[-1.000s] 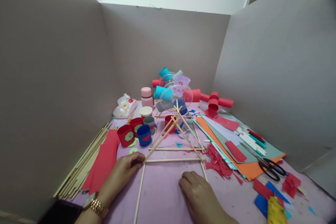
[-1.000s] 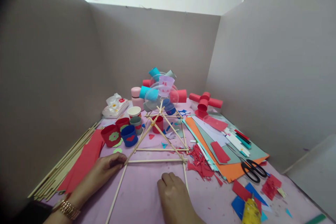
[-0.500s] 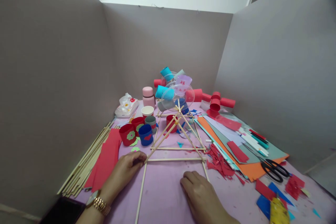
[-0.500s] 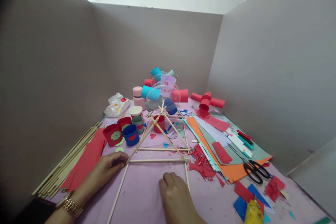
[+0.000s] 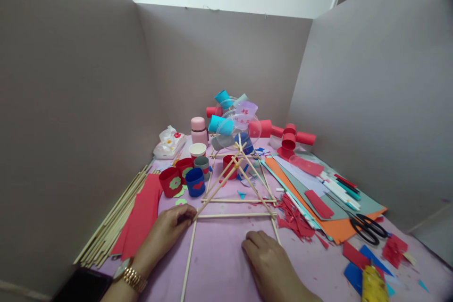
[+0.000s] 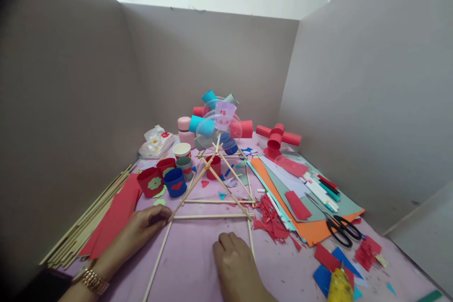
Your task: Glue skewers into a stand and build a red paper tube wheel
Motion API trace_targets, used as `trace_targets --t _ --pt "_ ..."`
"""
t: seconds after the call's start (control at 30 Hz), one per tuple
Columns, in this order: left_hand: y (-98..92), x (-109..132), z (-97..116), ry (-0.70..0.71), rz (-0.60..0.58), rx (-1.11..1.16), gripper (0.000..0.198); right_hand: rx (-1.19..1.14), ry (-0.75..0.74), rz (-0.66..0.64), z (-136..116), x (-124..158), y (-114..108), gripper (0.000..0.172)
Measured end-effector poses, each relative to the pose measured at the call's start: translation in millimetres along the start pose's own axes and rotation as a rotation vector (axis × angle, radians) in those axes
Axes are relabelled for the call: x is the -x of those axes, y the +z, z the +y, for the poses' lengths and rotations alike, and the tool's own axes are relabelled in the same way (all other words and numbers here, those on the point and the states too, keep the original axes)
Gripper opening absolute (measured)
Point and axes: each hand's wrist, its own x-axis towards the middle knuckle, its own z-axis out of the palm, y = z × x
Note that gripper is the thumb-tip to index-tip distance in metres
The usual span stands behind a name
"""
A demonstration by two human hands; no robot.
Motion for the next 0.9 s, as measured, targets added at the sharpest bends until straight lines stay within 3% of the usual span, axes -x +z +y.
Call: trace_targets --t 0.6,0.9 --pt "1.5 -8 -19 0.017 -0.055 -0.009 0.015 0.037 0.052 -0.111 -5 -9 -10 0.027" --pt "0.4 -8 -14 0.006 -0.046 -0.02 0.016 0.04 0.055 -0.117 -5 -11 -10 0.026"
